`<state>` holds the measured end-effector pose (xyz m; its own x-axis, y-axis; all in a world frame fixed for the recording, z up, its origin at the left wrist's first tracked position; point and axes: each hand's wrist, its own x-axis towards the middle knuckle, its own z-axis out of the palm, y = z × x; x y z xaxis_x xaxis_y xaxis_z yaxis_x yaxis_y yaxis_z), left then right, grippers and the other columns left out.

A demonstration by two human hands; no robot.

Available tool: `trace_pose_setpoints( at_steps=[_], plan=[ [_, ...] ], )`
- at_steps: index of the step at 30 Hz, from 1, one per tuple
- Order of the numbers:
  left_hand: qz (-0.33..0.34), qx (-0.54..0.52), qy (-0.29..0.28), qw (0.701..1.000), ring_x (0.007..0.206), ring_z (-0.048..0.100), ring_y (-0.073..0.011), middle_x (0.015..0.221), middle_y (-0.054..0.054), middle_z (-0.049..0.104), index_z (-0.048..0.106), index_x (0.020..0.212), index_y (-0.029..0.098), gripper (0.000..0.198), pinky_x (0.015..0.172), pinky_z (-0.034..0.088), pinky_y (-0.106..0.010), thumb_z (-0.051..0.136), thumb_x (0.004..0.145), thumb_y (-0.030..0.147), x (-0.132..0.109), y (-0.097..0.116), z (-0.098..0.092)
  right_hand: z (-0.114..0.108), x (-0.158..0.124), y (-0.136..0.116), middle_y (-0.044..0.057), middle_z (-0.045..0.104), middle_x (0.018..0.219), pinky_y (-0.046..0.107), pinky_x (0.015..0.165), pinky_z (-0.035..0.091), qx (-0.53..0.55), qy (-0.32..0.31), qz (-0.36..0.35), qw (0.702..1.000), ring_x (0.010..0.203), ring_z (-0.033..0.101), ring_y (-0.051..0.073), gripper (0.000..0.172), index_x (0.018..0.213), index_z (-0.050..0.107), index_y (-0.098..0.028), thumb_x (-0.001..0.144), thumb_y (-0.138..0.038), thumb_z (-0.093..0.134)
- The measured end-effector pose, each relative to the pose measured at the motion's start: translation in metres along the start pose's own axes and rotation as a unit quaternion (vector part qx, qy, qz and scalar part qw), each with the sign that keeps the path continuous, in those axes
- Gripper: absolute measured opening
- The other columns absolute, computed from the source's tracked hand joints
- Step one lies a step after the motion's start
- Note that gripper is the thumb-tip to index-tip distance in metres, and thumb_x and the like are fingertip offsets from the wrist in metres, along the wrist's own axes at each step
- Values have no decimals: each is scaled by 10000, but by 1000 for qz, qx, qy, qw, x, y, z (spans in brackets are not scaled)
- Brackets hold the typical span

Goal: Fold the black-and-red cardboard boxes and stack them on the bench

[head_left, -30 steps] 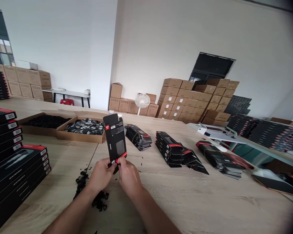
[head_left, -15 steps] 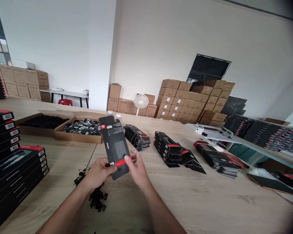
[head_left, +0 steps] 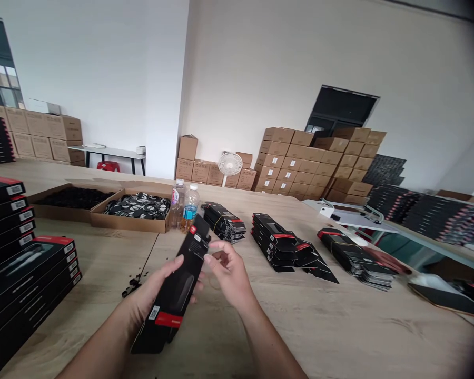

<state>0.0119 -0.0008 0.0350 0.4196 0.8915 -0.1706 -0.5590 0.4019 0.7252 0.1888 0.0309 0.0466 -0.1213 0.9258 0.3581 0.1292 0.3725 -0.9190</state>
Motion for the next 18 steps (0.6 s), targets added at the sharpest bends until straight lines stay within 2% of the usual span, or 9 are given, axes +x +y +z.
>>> trace_pose_setpoints(
  at_steps=[2,3,6,10,12,13,15,17,18],
  plan=[
    [-16,26,-18,999,855,709,-254,1023,-163,740,705,1044,113,458,698,568,-335,640,815,505,1,-6,1,-4,2,-1,-16,595,820,267,636,417,18,-13,-4,1000,684,516,142,382,1120,584,-250,771,-355,697],
    [-27,34,-17,999,835,705,-245,993,-157,741,709,1023,113,455,689,566,-329,650,808,509,0,-8,2,-6,2,-1,-12,591,868,268,647,424,29,-24,0,999,691,517,137,411,1142,573,-259,766,-358,706],
    [-53,44,-18,997,790,695,-229,941,-147,741,706,1017,103,456,670,564,-325,690,781,493,-1,-11,2,-9,4,-2,-21,562,844,235,581,386,85,-50,26,995,648,481,111,317,984,613,-234,764,-433,723],
    [-65,31,-42,997,697,684,-199,866,-130,737,708,993,91,464,601,543,-284,723,753,487,0,-7,1,-18,9,-2,-60,502,681,202,442,211,220,-38,75,972,479,333,58,322,839,601,-209,798,-516,692],
    [-55,-19,-87,995,690,674,-183,861,-115,726,706,1008,96,515,593,532,-264,716,736,534,2,-7,0,-21,9,0,-43,582,761,189,453,257,277,-25,86,957,502,412,56,337,898,602,-223,761,-497,742],
    [-52,-45,-118,991,692,668,-179,868,-111,719,705,1022,97,554,593,529,-261,699,730,568,4,-9,1,-22,7,2,-24,622,801,190,480,315,290,-49,98,951,542,480,71,370,921,604,-223,739,-503,762],
    [-61,-68,-175,980,670,652,-172,857,-114,702,712,997,84,624,574,519,-257,627,741,647,6,-13,2,-18,0,8,12,664,766,225,532,413,297,-149,135,934,579,568,117,469,916,615,-198,692,-579,770],
    [-81,-46,-196,976,642,643,-172,842,-124,691,725,927,69,693,569,514,-264,535,760,714,6,-18,5,-11,-8,14,6,650,633,255,505,442,300,-227,176,910,486,560,129,555,878,619,-177,653,-668,749],
    [-88,-24,-190,978,639,646,-180,842,-130,691,727,913,70,732,580,517,-276,489,765,746,5,-20,8,-7,-10,16,-12,630,571,253,468,431,305,-235,191,903,419,526,119,572,866,619,-177,642,-689,742]
  ],
)
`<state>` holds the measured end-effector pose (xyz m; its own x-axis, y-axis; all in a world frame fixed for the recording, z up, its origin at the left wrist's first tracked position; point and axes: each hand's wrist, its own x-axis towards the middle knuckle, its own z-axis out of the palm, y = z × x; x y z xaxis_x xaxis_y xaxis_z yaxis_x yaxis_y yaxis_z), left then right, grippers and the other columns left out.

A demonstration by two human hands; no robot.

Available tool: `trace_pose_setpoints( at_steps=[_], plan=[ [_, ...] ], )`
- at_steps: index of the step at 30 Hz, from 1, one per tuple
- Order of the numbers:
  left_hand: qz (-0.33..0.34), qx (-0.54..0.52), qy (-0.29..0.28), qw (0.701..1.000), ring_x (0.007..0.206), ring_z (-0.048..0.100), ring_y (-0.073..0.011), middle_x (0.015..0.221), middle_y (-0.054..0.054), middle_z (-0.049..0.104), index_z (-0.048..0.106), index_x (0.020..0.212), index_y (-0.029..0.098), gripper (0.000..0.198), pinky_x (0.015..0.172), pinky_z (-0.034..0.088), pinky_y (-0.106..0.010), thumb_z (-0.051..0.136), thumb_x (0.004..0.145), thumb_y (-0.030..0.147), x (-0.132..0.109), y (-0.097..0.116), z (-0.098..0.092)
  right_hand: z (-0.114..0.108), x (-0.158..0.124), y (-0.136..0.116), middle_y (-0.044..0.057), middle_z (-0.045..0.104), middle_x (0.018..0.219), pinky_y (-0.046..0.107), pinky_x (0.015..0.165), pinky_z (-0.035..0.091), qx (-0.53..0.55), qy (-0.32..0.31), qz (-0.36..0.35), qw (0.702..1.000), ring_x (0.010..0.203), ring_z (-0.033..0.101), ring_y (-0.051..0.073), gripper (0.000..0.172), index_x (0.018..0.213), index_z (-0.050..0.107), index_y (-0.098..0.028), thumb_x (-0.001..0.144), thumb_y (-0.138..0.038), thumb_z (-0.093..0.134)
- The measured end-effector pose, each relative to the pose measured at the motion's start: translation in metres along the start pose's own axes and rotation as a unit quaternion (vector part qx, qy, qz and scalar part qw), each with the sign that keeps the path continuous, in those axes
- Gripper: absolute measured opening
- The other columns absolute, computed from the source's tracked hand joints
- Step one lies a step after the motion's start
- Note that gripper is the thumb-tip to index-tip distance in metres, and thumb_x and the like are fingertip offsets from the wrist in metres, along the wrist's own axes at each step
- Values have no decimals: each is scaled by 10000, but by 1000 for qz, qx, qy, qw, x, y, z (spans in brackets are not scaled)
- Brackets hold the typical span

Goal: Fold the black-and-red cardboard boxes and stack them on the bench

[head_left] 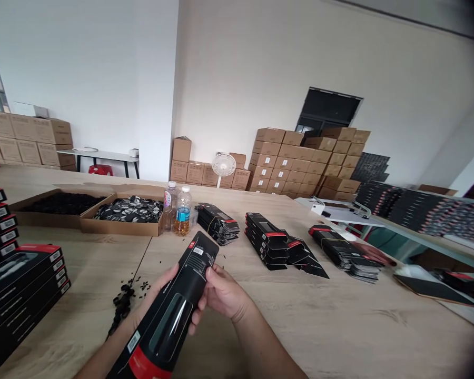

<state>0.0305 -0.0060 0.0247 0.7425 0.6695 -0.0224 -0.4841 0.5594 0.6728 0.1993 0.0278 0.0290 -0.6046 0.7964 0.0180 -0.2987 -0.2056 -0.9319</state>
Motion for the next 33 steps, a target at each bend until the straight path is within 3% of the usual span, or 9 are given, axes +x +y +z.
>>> trace_pose_setpoints(
  at_steps=[3,6,9,12,17,21,26,29,33],
  plan=[
    [19,97,114,989,676,664,-220,819,-128,713,727,935,100,779,633,517,-312,415,770,795,-3,1,7,4,4,4,-26,652,557,263,477,458,18,64,-25,998,379,514,110,489,879,650,-183,655,-594,789],
    [118,291,246,917,742,654,-230,781,-79,732,729,903,143,584,669,494,-301,520,814,681,-8,9,10,3,11,-2,33,752,805,327,757,527,-11,133,-100,986,688,674,176,393,891,713,-173,630,-427,860],
    [156,427,249,855,674,622,-199,734,-36,721,717,806,150,410,612,457,-270,629,806,550,-7,15,7,3,16,-3,59,760,925,371,868,502,-48,193,-129,971,864,679,223,391,919,735,-170,659,-442,839],
    [183,378,283,862,563,596,-167,657,-23,699,700,775,141,360,542,445,-255,672,779,500,-3,19,0,11,18,5,55,753,892,377,796,521,-61,204,-113,971,808,673,220,434,964,726,-177,686,-502,802],
    [200,191,394,876,538,648,-200,638,-46,712,699,882,134,288,541,531,-309,704,727,377,-6,31,-12,26,17,22,41,729,815,344,724,517,-33,91,-26,995,726,657,193,419,901,710,-167,659,-490,821],
    [200,282,402,848,534,643,-165,675,-49,711,700,886,124,322,491,507,-250,722,733,408,-10,35,-19,17,19,24,23,693,822,316,703,498,-82,144,-32,986,733,638,179,507,1067,668,-187,703,-521,781],
    [201,401,400,799,437,571,-129,623,22,652,452,1386,172,784,375,390,-199,735,729,493,-6,28,-15,1,23,21,-20,625,804,300,697,483,-112,206,-80,969,754,615,170,766,1376,474,-255,710,-471,786],
    [200,394,368,818,459,574,-131,719,13,663,373,1428,229,796,366,392,-204,685,762,533,-5,25,-12,2,22,19,-4,654,870,337,767,494,-63,170,-73,981,843,641,200,760,1380,459,-271,712,-440,781],
    [213,361,334,844,530,603,-140,799,0,675,486,1320,239,627,421,433,-219,639,795,546,-2,22,-16,8,22,19,-8,678,904,331,744,493,-22,146,-74,986,819,648,197,610,1253,541,-291,703,-397,782]
  ],
)
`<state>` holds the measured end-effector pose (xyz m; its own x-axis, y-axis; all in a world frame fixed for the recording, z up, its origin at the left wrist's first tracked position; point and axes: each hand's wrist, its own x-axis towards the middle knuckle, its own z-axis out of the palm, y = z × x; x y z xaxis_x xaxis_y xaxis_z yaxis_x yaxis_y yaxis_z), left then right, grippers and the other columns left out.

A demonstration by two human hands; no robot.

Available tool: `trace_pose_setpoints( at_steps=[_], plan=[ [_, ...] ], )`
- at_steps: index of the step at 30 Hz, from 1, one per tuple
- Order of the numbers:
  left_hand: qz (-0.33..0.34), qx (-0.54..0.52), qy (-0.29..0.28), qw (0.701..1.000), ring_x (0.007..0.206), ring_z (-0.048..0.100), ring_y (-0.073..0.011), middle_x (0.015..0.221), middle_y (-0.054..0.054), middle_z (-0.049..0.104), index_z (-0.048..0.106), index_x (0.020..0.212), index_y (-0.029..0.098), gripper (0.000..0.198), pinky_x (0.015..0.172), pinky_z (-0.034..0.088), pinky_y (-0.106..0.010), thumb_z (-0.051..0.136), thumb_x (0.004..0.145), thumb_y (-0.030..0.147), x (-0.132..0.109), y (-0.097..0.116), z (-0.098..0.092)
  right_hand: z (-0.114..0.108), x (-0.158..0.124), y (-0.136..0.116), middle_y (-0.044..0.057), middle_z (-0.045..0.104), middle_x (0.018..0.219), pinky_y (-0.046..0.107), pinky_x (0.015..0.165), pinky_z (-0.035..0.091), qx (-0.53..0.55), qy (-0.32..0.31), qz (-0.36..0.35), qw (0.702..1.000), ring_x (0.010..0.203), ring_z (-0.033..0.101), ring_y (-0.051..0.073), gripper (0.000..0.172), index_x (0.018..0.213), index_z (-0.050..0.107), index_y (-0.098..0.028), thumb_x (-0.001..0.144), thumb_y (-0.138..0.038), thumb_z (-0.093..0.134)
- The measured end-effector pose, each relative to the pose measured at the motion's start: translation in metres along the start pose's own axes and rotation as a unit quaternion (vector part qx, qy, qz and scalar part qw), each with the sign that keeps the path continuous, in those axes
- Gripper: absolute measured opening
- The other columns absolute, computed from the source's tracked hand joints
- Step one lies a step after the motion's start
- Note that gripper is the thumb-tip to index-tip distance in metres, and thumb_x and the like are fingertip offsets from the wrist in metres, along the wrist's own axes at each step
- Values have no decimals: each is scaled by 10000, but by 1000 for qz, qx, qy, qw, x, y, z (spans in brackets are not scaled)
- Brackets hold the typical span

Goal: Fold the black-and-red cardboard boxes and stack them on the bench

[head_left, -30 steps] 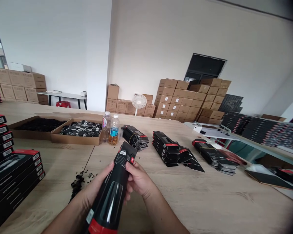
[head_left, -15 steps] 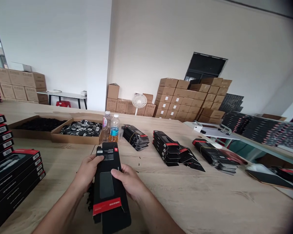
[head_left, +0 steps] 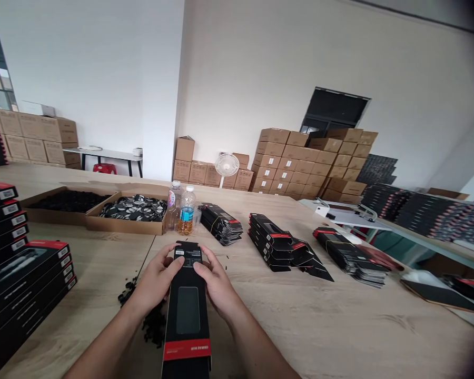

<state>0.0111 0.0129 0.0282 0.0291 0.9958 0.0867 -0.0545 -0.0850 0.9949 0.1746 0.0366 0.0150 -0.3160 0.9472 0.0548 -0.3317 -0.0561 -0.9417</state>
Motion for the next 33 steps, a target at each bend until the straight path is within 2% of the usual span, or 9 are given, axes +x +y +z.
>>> trace_pose_setpoints(
  at_steps=[3,6,9,11,17,23,27,30,33],
  plan=[
    [23,-37,-3,999,670,646,-173,727,6,661,597,1145,193,472,571,489,-240,660,796,505,1,-2,1,3,0,2,-40,637,733,270,624,448,-15,7,-24,1000,647,580,147,297,947,632,-257,734,-432,743],
    [13,-50,-20,998,741,653,-195,738,-2,672,625,1063,188,406,638,494,-259,671,793,486,-1,2,4,0,3,2,-40,578,618,251,532,386,-24,42,-22,999,552,515,136,307,771,618,-236,774,-536,681],
    [17,-50,-65,996,802,641,-190,860,-18,703,642,1071,200,372,691,486,-259,655,812,467,-5,8,5,-10,8,0,-17,634,665,266,538,399,-5,80,-24,996,579,553,157,389,908,668,-237,760,-597,675],
    [24,-47,-88,995,800,624,-176,914,-19,705,657,1083,208,364,701,473,-251,645,822,462,-8,12,5,-19,11,-2,-3,673,710,276,577,424,-19,78,-29,996,622,582,164,429,986,695,-223,704,-541,754],
    [43,-16,-113,993,791,584,-167,911,-22,677,671,1076,192,347,714,438,-241,627,838,440,-8,10,3,-32,13,-6,20,722,764,262,612,424,-87,78,-54,992,679,591,156,305,756,745,-178,562,-372,878],
    [59,20,-160,985,841,581,-186,875,-19,660,672,1043,195,291,755,428,-261,598,865,413,-10,6,6,-28,6,-11,-11,676,657,257,602,441,52,24,66,996,595,591,128,345,697,676,-166,658,-471,830],
    [40,31,-147,988,775,572,-169,869,-7,647,579,1205,224,396,697,412,-261,589,871,436,-12,4,6,-26,2,-15,-4,681,666,244,598,428,54,-15,114,992,608,597,125,339,731,686,-148,627,-418,863],
    [12,21,-132,991,707,561,-156,879,-7,652,464,1331,239,564,642,387,-258,613,845,481,-14,3,6,-23,2,-17,-36,644,601,229,561,386,35,8,94,995,553,548,101,335,671,671,-155,536,-346,911],
    [15,17,-124,992,711,556,-160,872,-8,639,446,1358,234,621,641,378,-265,629,825,495,-16,5,6,-21,1,-20,-31,644,593,237,558,369,7,27,66,997,558,542,109,341,663,677,-155,512,-344,916]
  ],
)
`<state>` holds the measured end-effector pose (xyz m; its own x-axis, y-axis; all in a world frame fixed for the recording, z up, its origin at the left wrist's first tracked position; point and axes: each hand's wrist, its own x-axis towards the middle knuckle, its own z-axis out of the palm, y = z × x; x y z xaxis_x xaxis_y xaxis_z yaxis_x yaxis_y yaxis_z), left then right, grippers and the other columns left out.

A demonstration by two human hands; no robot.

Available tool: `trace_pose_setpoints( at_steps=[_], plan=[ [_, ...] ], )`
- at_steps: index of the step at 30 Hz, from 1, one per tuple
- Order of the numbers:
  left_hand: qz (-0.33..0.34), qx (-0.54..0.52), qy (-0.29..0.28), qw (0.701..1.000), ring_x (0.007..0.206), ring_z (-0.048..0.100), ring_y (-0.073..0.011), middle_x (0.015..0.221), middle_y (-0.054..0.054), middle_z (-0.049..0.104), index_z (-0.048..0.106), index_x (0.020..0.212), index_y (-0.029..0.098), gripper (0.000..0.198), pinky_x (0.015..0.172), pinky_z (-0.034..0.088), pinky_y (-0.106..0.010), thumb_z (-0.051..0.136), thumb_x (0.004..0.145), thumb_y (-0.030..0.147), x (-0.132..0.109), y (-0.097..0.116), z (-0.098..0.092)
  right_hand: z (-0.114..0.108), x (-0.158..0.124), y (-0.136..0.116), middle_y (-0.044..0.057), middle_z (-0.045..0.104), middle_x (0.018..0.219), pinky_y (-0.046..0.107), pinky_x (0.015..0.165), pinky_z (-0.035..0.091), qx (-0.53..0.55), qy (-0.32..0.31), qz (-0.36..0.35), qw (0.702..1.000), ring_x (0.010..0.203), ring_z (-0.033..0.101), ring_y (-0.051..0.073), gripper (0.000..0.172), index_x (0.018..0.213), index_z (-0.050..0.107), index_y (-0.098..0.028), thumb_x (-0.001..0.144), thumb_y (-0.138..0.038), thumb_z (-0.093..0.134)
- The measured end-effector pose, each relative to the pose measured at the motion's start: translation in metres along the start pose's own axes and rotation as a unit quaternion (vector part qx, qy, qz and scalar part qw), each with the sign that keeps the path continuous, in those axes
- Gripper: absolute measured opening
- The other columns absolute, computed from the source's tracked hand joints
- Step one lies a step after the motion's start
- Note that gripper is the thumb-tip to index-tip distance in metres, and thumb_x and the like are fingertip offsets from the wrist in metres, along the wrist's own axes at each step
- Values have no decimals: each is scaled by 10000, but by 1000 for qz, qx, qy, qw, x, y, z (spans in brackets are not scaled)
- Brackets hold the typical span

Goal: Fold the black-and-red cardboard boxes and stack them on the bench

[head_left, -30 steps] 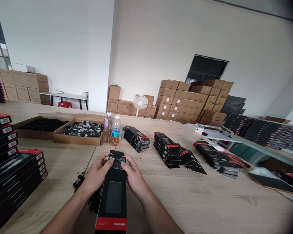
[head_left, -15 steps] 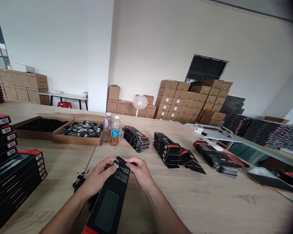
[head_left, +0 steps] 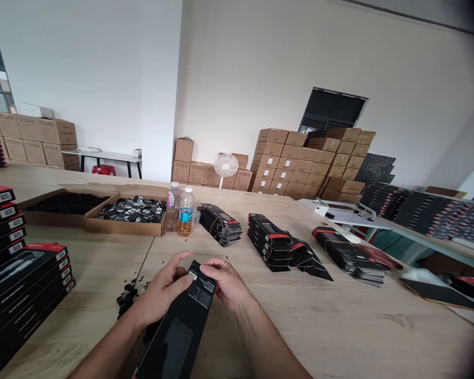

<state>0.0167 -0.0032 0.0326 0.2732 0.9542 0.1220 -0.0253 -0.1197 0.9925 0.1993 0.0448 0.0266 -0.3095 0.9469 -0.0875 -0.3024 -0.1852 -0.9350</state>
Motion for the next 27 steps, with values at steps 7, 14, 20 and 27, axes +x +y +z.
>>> trace_pose_setpoints(
  at_steps=[7,14,20,27],
  plan=[
    [15,-12,-18,1000,705,515,-142,861,2,590,459,1320,228,519,640,365,-271,577,875,465,1,-2,1,7,-3,-3,-49,595,539,238,534,312,25,15,8,1000,514,483,91,337,606,638,-163,519,-347,906],
    [19,-33,-9,999,673,502,-123,835,11,583,533,1220,223,434,607,365,-251,599,863,461,3,-3,2,9,-5,-7,-45,585,533,242,530,304,4,3,-16,1000,518,473,94,343,582,620,-162,536,-360,896],
    [18,-36,-10,999,669,498,-114,832,17,586,529,1226,229,428,603,368,-240,606,868,450,1,-3,1,12,-6,-8,-45,585,529,241,538,306,0,6,-25,1000,520,468,93,334,576,627,-160,529,-344,901],
    [31,-118,27,992,626,514,-101,765,20,616,584,1113,206,368,571,387,-211,660,834,434,6,-2,3,16,-10,-10,-4,667,649,281,683,423,-20,-23,-70,997,618,564,138,333,715,724,-173,725,-502,774]
  ],
)
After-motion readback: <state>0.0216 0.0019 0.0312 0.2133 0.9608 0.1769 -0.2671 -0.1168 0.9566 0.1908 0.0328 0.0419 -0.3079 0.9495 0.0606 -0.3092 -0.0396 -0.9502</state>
